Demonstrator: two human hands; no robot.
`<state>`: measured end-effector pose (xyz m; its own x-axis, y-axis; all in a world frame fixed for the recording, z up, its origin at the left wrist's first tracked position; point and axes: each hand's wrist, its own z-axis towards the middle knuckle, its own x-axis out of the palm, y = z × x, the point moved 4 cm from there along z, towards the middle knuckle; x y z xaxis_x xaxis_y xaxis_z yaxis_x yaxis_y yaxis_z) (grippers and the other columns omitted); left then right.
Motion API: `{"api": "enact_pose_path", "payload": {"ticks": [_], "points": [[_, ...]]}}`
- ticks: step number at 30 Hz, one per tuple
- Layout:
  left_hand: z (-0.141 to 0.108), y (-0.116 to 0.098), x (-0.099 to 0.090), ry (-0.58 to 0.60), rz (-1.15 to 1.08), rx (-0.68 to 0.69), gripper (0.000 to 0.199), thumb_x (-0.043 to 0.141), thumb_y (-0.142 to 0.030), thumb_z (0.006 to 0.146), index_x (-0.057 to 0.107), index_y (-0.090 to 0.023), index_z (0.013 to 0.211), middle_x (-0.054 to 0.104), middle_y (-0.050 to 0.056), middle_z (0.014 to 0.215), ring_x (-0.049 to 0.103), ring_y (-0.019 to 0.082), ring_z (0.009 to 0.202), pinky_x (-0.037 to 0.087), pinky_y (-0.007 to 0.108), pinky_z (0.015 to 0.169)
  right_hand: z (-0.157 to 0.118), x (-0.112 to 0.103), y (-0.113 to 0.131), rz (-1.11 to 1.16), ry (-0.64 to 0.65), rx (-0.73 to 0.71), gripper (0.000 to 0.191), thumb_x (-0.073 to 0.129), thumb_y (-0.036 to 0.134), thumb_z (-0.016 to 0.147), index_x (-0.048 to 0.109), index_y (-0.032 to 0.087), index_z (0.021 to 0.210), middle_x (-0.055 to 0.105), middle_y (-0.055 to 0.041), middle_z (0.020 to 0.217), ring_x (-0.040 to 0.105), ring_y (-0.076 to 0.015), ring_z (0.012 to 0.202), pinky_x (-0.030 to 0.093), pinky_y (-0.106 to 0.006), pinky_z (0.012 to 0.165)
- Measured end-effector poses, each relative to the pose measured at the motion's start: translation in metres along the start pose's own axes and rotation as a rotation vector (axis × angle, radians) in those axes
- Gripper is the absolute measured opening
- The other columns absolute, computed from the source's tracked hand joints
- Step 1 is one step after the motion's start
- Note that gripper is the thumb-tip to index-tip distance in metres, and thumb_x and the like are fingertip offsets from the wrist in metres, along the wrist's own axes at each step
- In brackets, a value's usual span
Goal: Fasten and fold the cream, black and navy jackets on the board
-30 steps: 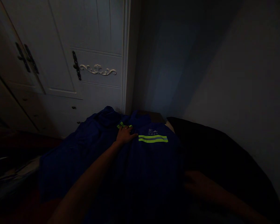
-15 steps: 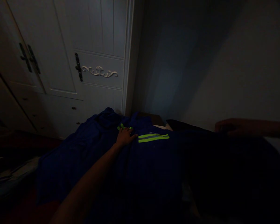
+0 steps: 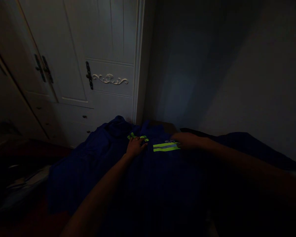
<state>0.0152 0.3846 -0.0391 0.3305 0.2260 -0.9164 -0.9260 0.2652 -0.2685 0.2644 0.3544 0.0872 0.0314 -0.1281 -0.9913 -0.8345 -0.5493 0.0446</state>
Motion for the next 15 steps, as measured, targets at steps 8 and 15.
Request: {"api": "enact_pose_path", "payload": {"ticks": [8,15], "points": [[-0.003,-0.001,-0.004,-0.020,-0.065,-0.005,0.053,0.045,-0.057,0.093,0.061,-0.023,0.130,0.061,0.008,0.134,0.051,0.025,0.130,0.030,0.043,0.116,0.125,0.026,0.015,-0.057,-0.069,0.021,0.065,0.049,0.014,0.083,0.039,0.018,0.147,0.040,-0.0154,0.149,0.052,-0.0264,0.127,0.046,-0.034,0.101],[-0.004,-0.002,-0.012,-0.061,-0.135,-0.069,0.053,0.042,-0.062,0.093,0.069,-0.024,0.119,0.069,0.006,0.121,0.060,0.023,0.114,0.043,0.038,0.105,0.181,0.040,0.014,0.172,-0.041,-0.002,0.070,0.061,0.009,0.073,0.046,0.009,0.141,0.052,-0.0183,0.139,0.056,-0.0222,0.120,0.044,-0.029,0.105]]}}
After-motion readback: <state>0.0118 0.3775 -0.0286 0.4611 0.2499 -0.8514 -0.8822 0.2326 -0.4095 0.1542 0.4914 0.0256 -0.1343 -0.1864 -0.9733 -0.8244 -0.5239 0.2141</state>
